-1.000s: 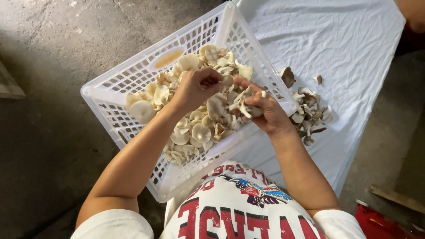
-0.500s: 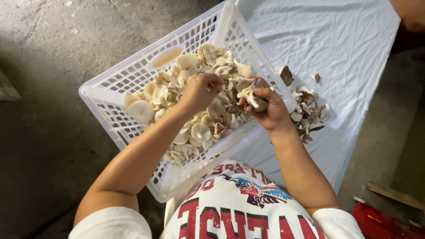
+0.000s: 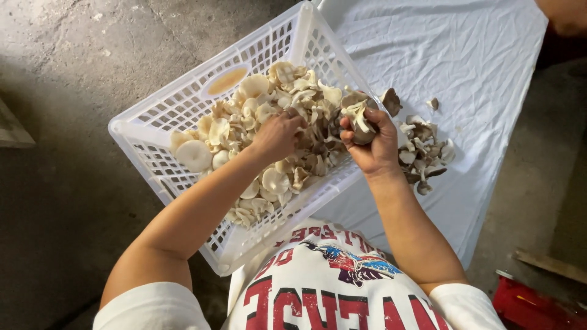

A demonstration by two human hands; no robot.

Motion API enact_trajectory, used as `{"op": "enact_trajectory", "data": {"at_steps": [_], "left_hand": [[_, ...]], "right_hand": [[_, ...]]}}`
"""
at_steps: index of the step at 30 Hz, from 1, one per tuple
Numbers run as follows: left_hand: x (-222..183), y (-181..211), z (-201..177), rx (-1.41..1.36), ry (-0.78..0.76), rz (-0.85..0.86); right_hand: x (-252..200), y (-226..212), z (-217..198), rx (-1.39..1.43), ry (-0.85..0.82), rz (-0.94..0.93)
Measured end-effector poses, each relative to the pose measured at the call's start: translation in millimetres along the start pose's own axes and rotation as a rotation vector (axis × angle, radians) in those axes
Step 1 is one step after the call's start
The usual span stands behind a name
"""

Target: Sorting and inspecting mushrooms from a plastic crate and placing them on a table.

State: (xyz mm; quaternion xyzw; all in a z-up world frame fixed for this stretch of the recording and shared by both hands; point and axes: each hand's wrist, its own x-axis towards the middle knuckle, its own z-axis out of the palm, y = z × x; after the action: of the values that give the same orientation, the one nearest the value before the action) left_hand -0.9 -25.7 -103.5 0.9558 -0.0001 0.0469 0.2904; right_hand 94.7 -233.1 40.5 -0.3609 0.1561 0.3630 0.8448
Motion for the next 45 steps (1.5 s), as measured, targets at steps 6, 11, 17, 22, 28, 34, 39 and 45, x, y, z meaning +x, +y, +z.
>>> {"op": "enact_trajectory", "data": {"at_steps": [6, 11, 17, 22, 28, 34, 39, 45], "left_hand": [[-4, -27, 43, 0.314, -0.171, 0.019], [1, 27, -31, -0.250, 0.046, -0.262], [-2, 60, -75, -1.194, 0.070, -0.481], [-4, 67, -81, -1.159, 0.073, -0.417], [2, 101, -103, -0.992, 0.029, -0.434], [2, 98, -101, -1.025, 0.106, -0.471], [4, 109, -108, -1.063, 0.155, -0.583], [15, 119, -121, -1.298, 0.014, -0.747]], "right_hand": [[-10, -2, 12, 0.003, -0.026, -0.003], [-9, 0, 6, 0.015, -0.028, -0.017], [-7, 2, 9, -0.024, -0.038, -0.002], [-1, 10, 7, -0.056, -0.024, -0.012], [-11, -16, 2, -0.043, -0.139, -0.072], [-17, -105, -58, 0.003, -0.053, -0.279], [37, -128, -216, -0.824, 0.482, -0.473], [37, -110, -263, -1.193, 0.517, -0.338]]}}
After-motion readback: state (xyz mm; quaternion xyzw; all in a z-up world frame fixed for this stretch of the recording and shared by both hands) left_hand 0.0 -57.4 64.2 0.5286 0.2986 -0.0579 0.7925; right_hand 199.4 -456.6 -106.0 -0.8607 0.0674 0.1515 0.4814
